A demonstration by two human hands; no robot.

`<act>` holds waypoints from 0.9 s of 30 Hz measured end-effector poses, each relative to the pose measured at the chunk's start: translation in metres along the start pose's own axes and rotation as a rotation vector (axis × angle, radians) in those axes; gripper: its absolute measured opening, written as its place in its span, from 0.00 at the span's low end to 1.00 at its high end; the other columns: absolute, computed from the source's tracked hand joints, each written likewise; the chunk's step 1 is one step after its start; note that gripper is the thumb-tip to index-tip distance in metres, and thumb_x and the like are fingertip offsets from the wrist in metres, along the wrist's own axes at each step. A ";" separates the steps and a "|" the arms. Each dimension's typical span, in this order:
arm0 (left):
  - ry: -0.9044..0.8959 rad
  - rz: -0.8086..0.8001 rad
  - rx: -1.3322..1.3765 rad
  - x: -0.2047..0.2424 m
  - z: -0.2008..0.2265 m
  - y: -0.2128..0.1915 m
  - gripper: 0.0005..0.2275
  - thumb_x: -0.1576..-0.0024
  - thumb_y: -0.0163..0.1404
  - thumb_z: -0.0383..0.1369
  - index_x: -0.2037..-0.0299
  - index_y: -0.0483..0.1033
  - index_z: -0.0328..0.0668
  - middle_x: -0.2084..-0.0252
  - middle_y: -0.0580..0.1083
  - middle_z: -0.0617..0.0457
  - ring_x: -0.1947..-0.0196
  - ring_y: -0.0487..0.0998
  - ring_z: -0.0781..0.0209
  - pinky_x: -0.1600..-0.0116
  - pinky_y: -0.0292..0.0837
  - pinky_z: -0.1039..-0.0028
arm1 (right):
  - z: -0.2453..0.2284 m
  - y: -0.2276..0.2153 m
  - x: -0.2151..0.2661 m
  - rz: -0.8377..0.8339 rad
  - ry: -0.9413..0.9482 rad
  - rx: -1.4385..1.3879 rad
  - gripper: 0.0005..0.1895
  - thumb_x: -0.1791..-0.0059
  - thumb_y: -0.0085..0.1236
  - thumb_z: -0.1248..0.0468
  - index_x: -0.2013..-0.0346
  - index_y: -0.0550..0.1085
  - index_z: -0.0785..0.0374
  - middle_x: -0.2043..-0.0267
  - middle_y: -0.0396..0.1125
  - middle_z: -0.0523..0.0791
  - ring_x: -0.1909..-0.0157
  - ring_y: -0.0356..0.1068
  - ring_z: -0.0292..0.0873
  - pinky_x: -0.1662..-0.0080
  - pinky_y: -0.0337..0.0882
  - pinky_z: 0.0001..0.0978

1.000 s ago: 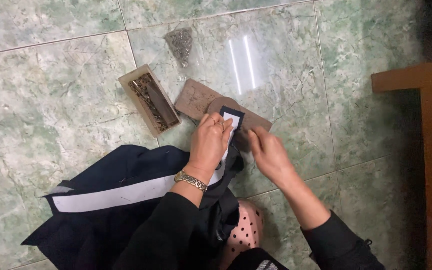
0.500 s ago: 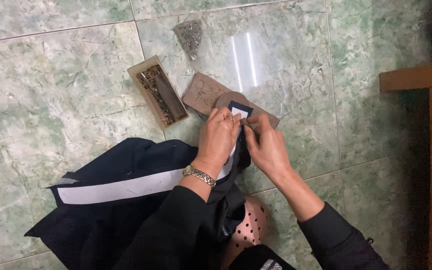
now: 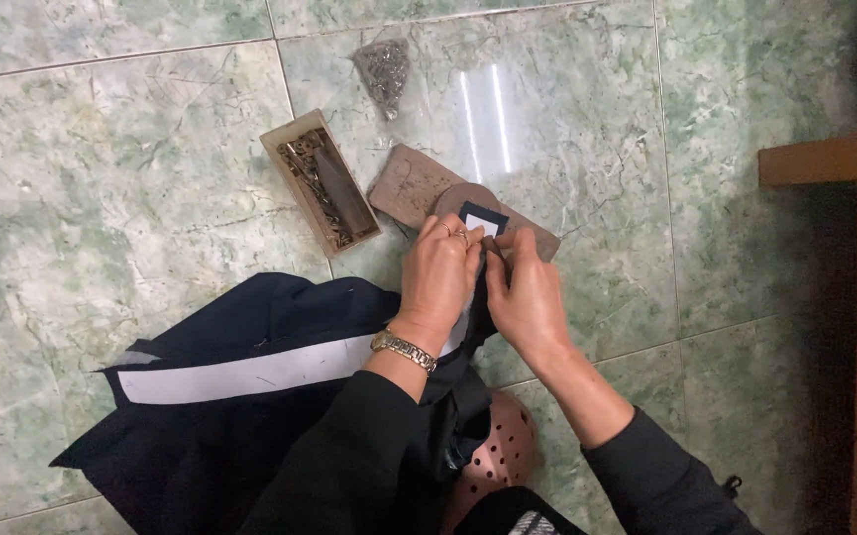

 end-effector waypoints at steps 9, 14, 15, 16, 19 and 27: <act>-0.029 -0.001 -0.015 -0.002 0.005 -0.003 0.08 0.49 0.52 0.30 0.61 0.80 0.48 0.69 0.69 0.54 0.61 0.71 0.59 0.57 0.74 0.74 | 0.005 0.003 -0.012 -0.032 0.078 0.105 0.10 0.51 0.47 0.61 0.57 0.66 0.61 0.78 0.70 0.52 0.66 0.73 0.62 0.66 0.68 0.55; -0.038 0.003 -0.018 -0.003 0.004 -0.001 0.07 0.48 0.52 0.32 0.62 0.80 0.49 0.69 0.68 0.54 0.61 0.71 0.58 0.57 0.74 0.73 | 0.000 0.002 -0.016 -0.047 0.113 0.121 0.11 0.51 0.47 0.60 0.57 0.66 0.61 0.75 0.71 0.56 0.64 0.72 0.64 0.63 0.69 0.56; -0.043 0.009 -0.014 -0.003 0.004 0.000 0.06 0.48 0.51 0.32 0.62 0.80 0.49 0.70 0.68 0.54 0.61 0.71 0.58 0.58 0.74 0.73 | -0.001 0.003 -0.017 -0.058 0.131 0.132 0.12 0.51 0.47 0.60 0.56 0.66 0.61 0.73 0.72 0.58 0.62 0.72 0.65 0.61 0.70 0.56; -0.043 0.010 -0.015 -0.004 0.004 -0.001 0.06 0.48 0.51 0.32 0.62 0.80 0.49 0.70 0.68 0.54 0.61 0.71 0.58 0.58 0.74 0.73 | 0.002 0.004 -0.020 -0.059 0.130 0.132 0.12 0.51 0.47 0.60 0.56 0.66 0.61 0.73 0.72 0.58 0.62 0.72 0.65 0.61 0.70 0.56; -0.038 0.008 -0.022 -0.004 0.005 -0.001 0.06 0.47 0.51 0.33 0.62 0.80 0.50 0.70 0.68 0.55 0.61 0.70 0.58 0.58 0.74 0.72 | 0.004 0.003 -0.024 -0.078 0.133 0.160 0.13 0.50 0.46 0.58 0.55 0.66 0.61 0.72 0.71 0.59 0.62 0.72 0.64 0.62 0.70 0.55; -0.101 0.046 0.043 -0.005 0.009 -0.005 0.05 0.45 0.50 0.37 0.67 0.79 0.52 0.72 0.68 0.55 0.62 0.70 0.58 0.59 0.73 0.72 | -0.011 -0.007 -0.037 -0.202 0.099 0.185 0.15 0.51 0.44 0.63 0.55 0.67 0.70 0.66 0.69 0.64 0.61 0.71 0.69 0.65 0.72 0.57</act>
Point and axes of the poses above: each hand's wrist, its own x-axis away from the middle knuckle, its own y-axis out of the palm, z = x × y, the point moved 3 cm from there along -x, towards the middle knuckle
